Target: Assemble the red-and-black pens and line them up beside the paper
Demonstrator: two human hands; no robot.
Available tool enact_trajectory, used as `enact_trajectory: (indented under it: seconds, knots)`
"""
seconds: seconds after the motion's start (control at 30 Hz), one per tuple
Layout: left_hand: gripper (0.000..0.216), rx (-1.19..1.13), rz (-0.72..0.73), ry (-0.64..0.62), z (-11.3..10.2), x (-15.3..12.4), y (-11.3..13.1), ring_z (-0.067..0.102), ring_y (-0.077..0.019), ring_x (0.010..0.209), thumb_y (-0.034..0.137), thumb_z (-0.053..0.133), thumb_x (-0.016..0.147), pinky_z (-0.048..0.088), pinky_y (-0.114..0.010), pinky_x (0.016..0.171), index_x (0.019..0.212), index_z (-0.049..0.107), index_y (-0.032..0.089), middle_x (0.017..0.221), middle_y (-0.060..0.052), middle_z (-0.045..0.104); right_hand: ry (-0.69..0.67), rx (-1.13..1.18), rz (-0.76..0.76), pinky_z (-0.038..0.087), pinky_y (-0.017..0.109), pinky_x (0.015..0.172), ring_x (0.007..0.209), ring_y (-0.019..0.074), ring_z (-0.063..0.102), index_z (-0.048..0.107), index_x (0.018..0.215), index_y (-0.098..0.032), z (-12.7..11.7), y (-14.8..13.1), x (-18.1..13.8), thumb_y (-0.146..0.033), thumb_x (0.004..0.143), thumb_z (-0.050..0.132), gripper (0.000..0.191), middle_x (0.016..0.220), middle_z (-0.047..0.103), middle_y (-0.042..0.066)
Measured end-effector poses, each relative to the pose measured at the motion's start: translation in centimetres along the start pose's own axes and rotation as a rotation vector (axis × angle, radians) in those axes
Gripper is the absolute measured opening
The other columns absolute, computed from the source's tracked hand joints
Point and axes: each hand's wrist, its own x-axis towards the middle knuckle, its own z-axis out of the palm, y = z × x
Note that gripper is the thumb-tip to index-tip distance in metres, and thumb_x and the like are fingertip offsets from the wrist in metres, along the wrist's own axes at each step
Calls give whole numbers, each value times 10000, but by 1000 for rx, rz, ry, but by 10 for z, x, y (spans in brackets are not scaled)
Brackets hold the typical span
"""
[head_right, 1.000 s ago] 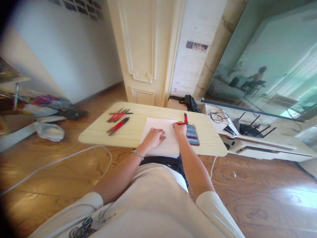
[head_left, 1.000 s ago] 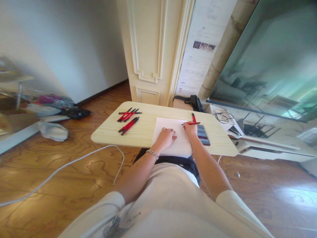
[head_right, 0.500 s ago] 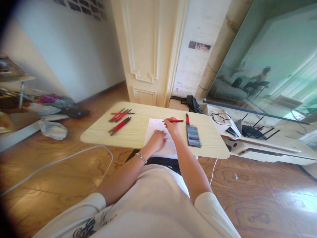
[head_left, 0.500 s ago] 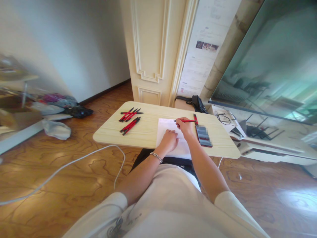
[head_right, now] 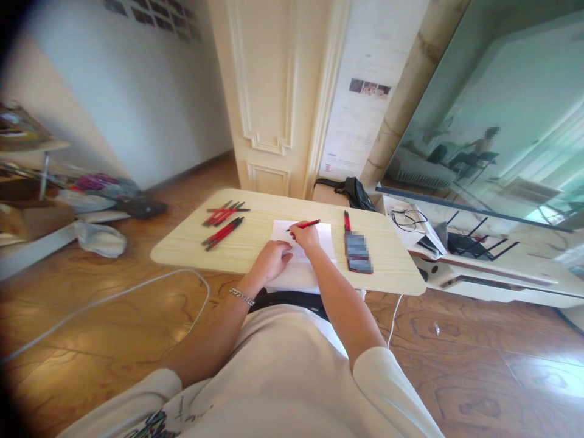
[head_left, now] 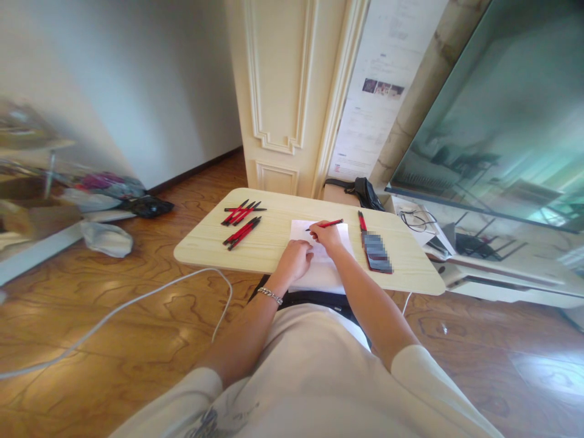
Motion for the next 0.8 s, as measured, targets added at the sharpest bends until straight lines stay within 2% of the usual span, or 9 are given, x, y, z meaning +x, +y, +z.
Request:
enact_trajectory:
  seconds: [0.17, 0.37, 0.53, 0.67, 0.8]
  knots:
    - [142, 30, 28, 1, 0, -3, -3, 628, -233, 920, 179, 567, 831, 434, -351, 930, 790, 702, 168, 897, -103, 705, 35, -151, 10, 441, 223, 501, 540, 133, 593, 626, 588, -168, 8, 9, 3, -221, 632, 576, 85, 587, 649, 23]
    - [173, 41, 22, -13, -3, -2, 0, 624, -240, 949, 172, 559, 833, 430, -346, 933, 885, 724, 171, 958, -98, 713, -3, -322, -85, 455, 225, 575, 628, 144, 624, 674, 634, -186, 12, 19, 3, -276, 682, 574, 143, 646, 680, 19]
    - [171, 19, -7, -12, -4, -2, 1, 627, -242, 950, 175, 566, 826, 431, -349, 934, 876, 730, 171, 967, -111, 711, 2, -331, -122, 457, 215, 611, 683, 139, 629, 681, 672, -192, 14, 20, 1, -278, 685, 597, 121, 699, 694, 11]
    - [172, -34, -22, -10, -5, -2, 1, 631, -244, 961, 169, 571, 826, 431, -353, 939, 876, 735, 170, 975, -122, 711, 47, -300, -89, 449, 220, 571, 621, 136, 611, 670, 647, -186, 15, 17, 0, -250, 671, 596, 100, 642, 673, 11]
    - [156, -54, -38, -10, -5, -3, 1, 631, -243, 973, 169, 583, 821, 427, -353, 946, 863, 734, 170, 953, -123, 715, 41, -142, -34, 436, 220, 510, 544, 125, 584, 652, 637, -174, 12, 13, 0, -277, 667, 621, 111, 622, 658, 16]
